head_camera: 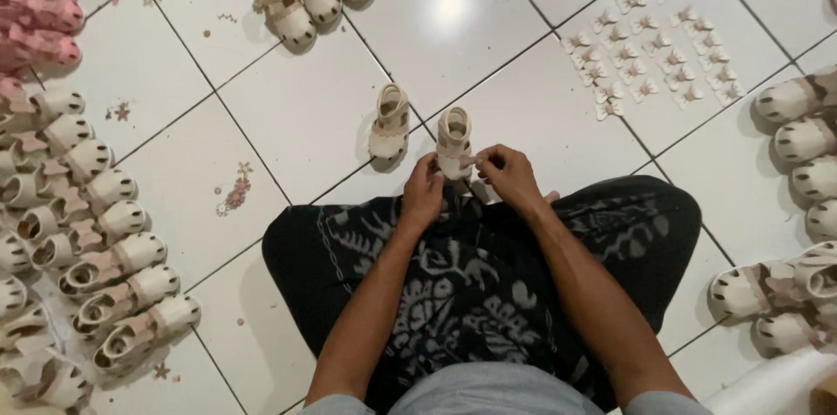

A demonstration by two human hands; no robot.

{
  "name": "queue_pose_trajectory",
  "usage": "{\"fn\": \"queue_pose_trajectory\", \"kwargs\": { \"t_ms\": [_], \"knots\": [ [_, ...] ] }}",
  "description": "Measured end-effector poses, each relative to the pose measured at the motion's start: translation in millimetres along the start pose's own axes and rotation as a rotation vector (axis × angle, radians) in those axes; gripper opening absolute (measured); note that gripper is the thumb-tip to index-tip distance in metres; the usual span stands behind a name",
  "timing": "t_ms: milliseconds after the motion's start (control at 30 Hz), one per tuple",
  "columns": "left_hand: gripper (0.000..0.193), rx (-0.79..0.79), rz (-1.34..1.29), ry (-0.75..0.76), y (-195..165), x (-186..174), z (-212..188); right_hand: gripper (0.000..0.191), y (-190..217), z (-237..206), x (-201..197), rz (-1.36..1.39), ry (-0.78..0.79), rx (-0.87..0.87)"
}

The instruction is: The person sits on the floor and attaches small decorative pieces to the straps of several small shoes. They pick up each shoe, place a piece on the strap, press it into place, and set the shoe down, repeating this process for multiple pairs.

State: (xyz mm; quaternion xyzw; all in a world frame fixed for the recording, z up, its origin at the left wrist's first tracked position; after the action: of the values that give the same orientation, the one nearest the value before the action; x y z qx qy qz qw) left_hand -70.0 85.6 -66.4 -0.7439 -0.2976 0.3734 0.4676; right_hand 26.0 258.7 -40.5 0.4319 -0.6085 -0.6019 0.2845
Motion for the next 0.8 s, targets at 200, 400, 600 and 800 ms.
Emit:
{"fn": "queue_pose_trajectory", "kwargs": {
  "t_ms": [200, 400, 600, 800],
  "knots": [
    [0.025, 0.213, 0.142, -0.17, -60, -20, -16, 0.017, 8, 0, 11, 0.017, 0.009, -0.045],
    [0.018, 0.092, 0.004, -0.052, -67, -14, -1, 0.019, 12, 0, 13, -0.006, -0.019, -0.075],
    [0.019, -0.036, -0.102, 0.024, -50, -9, 4, 0.02, 18, -1, 8, -0.026, -0.039, -0.009],
    [0.015, 0.063, -0.046, -0.045, -63, -16, 3, 0.021, 28, 0, 3, -0.096, -0.081, -0.055]
  ]
}}
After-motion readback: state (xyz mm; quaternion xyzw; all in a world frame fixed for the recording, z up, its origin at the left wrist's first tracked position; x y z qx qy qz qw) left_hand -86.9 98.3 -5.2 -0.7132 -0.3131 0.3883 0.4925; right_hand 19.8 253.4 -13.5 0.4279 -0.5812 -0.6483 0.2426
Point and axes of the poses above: each hand's wrist, its own z-axis towards the middle knuckle, its own x-axis out of the palm, y = z × x, the point moved 10 cm from there along z, towards the middle knuckle, and after that the axes turned 12 degrees about -x, right-handed, at the moved point
